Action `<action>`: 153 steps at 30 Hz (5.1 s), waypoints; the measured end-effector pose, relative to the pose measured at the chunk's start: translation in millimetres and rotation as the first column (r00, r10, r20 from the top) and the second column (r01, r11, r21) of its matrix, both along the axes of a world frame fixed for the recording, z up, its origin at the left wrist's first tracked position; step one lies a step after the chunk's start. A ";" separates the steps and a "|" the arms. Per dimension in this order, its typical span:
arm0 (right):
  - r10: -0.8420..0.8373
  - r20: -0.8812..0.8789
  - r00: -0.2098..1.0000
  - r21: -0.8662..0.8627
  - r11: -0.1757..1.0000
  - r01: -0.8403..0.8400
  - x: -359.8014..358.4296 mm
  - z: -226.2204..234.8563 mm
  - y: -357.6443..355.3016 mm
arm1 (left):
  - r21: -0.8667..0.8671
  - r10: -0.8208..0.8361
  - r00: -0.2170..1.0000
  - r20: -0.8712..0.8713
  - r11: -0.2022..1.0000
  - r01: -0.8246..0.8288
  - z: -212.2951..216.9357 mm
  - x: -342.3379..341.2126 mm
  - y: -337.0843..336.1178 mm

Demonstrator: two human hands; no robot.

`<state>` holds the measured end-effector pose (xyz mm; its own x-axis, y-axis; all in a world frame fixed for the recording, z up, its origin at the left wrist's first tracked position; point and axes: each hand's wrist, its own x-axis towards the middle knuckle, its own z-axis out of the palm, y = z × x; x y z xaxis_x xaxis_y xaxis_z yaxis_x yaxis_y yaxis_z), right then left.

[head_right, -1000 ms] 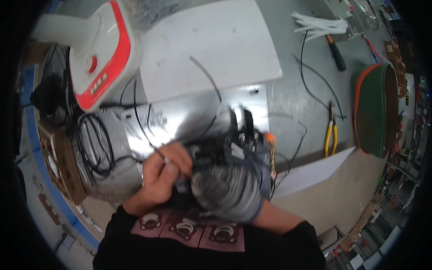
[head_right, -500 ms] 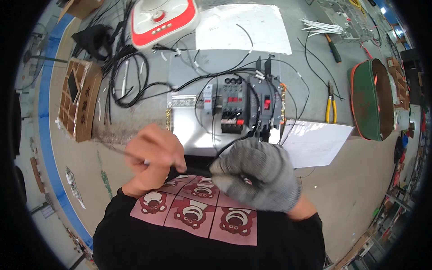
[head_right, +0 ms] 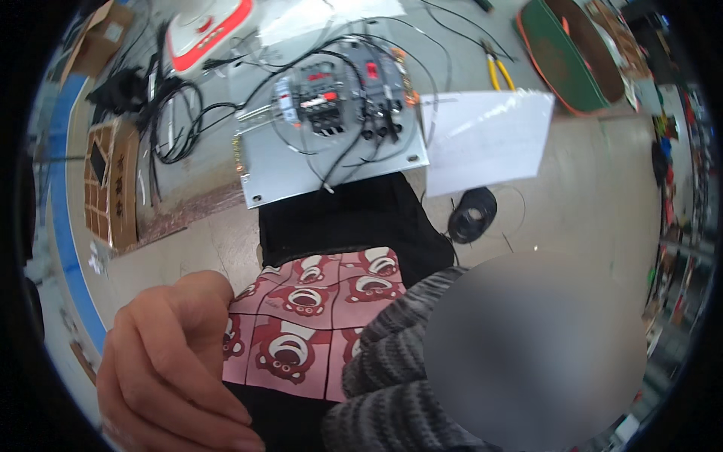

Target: The person strips insulation from black wires and connects them to terminals on a control box. They repeatedly reference a schematic diagram on the table while organizing and securing the wires.

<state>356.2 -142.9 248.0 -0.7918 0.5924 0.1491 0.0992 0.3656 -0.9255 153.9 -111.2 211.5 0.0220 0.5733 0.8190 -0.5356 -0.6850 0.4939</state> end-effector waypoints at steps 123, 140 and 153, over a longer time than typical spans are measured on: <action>-0.372 0.729 0.575 0.210 0.920 0.330 -20.3 -165.3 274.2 | -0.377 -0.314 0.263 -0.912 0.895 -0.238 -201.3 -20.2 304.6; -0.348 0.727 0.592 0.206 0.933 0.295 -18.8 -171.1 276.1 | -0.370 -0.334 0.193 -0.922 0.908 -0.196 -203.5 -17.8 310.3; -0.459 0.675 0.578 0.326 0.888 0.325 -21.4 -173.7 273.9 | -0.364 -0.312 0.237 -0.920 0.904 -0.222 -204.4 -17.7 307.6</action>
